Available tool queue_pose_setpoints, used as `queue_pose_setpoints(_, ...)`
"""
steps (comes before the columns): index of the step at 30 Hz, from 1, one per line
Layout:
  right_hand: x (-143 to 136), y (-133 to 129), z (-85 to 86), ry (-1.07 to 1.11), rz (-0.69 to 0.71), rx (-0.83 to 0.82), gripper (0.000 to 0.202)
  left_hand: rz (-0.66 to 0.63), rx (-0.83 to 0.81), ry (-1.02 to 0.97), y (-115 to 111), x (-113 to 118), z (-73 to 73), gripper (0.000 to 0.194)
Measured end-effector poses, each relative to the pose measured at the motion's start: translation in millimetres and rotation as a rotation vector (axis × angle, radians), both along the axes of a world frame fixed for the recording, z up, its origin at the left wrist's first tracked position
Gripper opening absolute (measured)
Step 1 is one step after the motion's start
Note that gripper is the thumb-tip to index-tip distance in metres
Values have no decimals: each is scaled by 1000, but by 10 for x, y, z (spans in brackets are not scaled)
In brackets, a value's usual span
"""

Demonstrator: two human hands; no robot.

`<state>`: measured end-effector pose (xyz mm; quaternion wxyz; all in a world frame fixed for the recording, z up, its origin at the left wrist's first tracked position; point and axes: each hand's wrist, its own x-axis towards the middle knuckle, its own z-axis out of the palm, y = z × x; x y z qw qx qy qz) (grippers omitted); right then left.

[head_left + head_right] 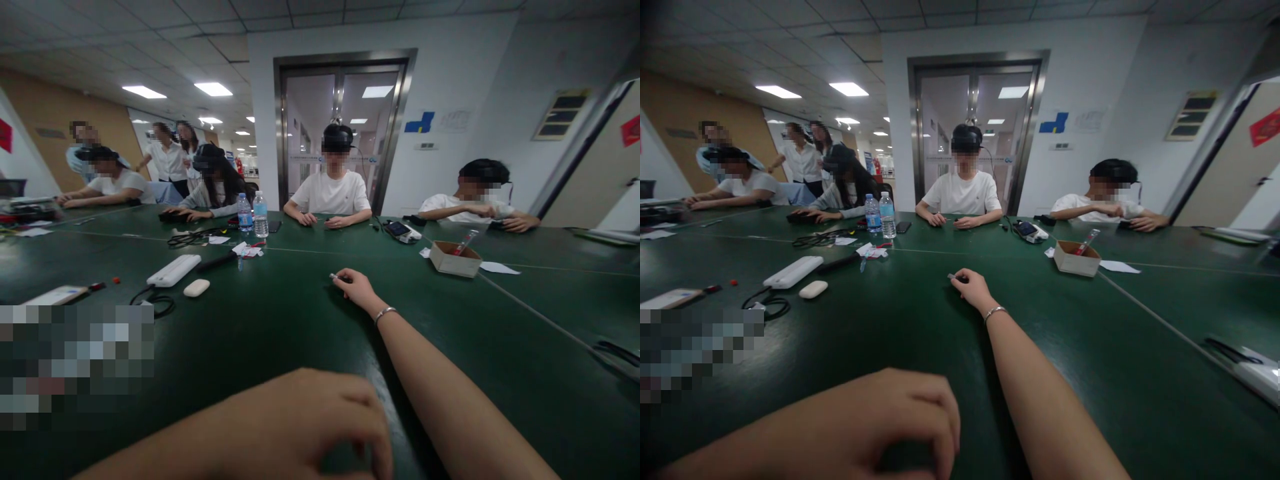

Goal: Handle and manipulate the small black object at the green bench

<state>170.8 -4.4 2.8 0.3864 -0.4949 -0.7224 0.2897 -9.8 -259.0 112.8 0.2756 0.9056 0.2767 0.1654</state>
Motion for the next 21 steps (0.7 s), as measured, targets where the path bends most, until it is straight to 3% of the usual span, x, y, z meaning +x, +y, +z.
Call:
queue_pose_setpoints(3, -7, -1, -6, 12, -2, 12, 12, 71, 117, 63, 556, 138, -114, 16)
queue_pose_setpoints(7, -16, -31, 14, 32, 14, 8, 15, 380, 290, -59, 1408, 80, -435, 21)
queue_pose_setpoints(9, -19, -44, 30, 24, 10, 10, 14, 548, 277, -178, 1806, 52, -576, 24)
queue_pose_setpoints(12, -20, -41, 35, 24, -10, 6, 14, 775, 118, -314, 2266, 78, -753, 27)
queue_pose_setpoints(16, -19, -13, 6, 37, -18, 5, 15, 782, -101, -413, 2547, 161, -990, 25)
queue_pose_setpoints(21, -19, -12, -10, 6, -16, 27, 16, 681, -167, -519, 2562, 161, -1212, 26)
